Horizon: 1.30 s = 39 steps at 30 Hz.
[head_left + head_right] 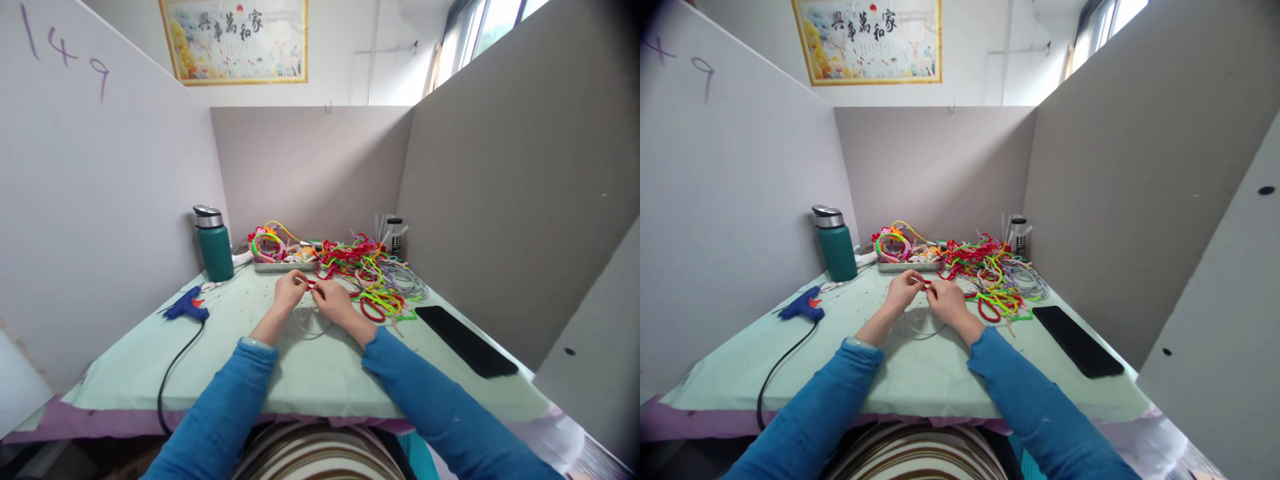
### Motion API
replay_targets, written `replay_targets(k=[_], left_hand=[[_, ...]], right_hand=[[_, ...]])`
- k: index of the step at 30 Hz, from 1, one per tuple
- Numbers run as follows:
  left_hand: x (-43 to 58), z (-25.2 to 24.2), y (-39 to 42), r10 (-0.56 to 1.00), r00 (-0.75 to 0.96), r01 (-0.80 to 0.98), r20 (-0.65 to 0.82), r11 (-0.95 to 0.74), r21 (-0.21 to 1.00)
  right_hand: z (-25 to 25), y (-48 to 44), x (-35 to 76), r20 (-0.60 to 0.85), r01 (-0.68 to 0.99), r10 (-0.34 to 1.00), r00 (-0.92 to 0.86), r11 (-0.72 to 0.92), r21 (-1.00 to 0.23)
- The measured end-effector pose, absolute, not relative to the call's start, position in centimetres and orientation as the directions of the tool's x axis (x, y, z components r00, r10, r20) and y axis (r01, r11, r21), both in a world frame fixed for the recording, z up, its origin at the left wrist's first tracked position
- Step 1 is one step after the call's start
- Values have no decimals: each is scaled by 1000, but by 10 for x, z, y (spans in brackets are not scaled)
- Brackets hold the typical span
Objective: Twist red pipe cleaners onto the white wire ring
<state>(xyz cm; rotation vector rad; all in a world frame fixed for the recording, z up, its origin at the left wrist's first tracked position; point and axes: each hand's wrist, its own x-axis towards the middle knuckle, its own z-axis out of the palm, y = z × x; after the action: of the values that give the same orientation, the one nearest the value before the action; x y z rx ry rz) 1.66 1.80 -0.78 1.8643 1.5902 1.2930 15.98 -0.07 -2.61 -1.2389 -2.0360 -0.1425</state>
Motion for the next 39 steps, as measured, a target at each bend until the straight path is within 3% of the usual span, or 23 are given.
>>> replay_targets(k=[9,14,20,31,39], left_hand=[[17,-5,13,869,39,669,494,-390,633],[17,-5,12,857,108,723,504,-415,551],[19,-6,6,820,164,768,549,-455,450],[16,-3,7,859,23,870,512,-269,413],[17,-3,6,868,10,869,497,-254,426]], right_hand=[[-24,2,166,605,716,785,-133,498,-489],[-22,3,167,614,660,783,-103,516,-547],[-24,2,166,660,660,739,-136,565,-496],[-20,-2,163,623,734,746,-235,557,-390],[-21,1,166,520,482,809,-274,583,-654]])
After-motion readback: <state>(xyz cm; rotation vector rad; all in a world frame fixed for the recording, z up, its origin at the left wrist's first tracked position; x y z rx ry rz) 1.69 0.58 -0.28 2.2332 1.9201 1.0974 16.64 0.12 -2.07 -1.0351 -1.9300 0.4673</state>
